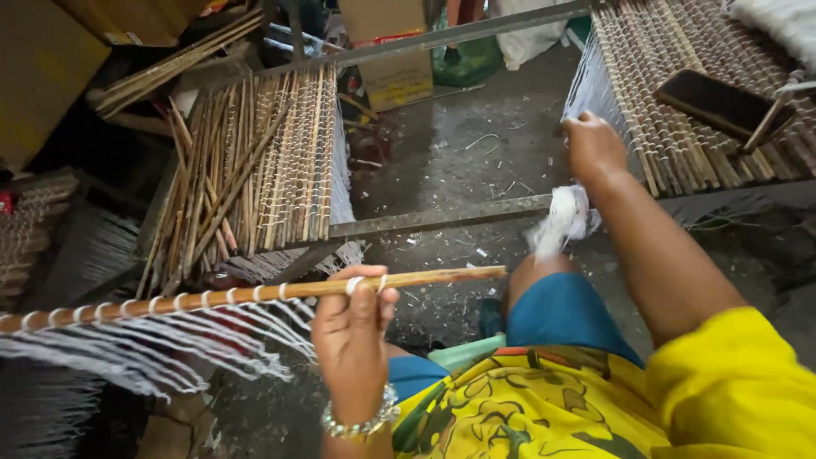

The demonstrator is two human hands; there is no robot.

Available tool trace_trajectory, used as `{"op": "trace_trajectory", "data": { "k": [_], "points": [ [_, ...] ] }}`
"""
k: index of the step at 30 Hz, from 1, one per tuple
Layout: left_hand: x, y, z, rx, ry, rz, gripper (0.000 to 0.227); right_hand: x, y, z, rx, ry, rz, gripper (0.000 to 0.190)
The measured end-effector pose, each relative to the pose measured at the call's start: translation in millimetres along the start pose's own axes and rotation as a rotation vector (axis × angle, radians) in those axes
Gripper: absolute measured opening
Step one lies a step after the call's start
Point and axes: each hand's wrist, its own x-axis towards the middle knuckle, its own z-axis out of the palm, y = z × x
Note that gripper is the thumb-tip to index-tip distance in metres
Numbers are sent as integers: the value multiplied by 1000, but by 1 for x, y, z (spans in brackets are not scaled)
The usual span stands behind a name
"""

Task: A person is weaving white thread onto a wooden stick by looping and knotting it repeatedly.

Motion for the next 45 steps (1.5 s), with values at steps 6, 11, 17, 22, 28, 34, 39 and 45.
{"op": "trace_trajectory", "data": {
  "k": [6, 11, 17, 22, 28, 34, 39, 45],
  "points": [
    [10, -6, 46, 115, -73, 44, 21, -150, -105, -156, 657, 48, -705, 13],
    [12, -28, 70, 47, -24, -31, 20, -204, -123, -166, 487, 12, -800, 25],
    [15, -46, 86, -20, -196, -31, 22, -196, -119, -157, 639, -113, -632, 25],
    [17, -30, 78, 2, -263, -78, 17, -187, -114, -156, 610, -71, -597, 17],
    [27, -30, 74, 364, -228, 174, 23, -186, -108, -143, 615, 15, -506, 20],
    [24, -45, 79, 113, -189, -192, 17, -187, -111, -153, 587, -26, -490, 15],
    [25, -35, 76, 333, -245, 110, 17, -184, -108, -148, 613, -82, -432, 18],
    [29, -49, 70, -57, -98, -97, 12, -186, -107, -151, 615, -45, -459, 14]
  ]
}}
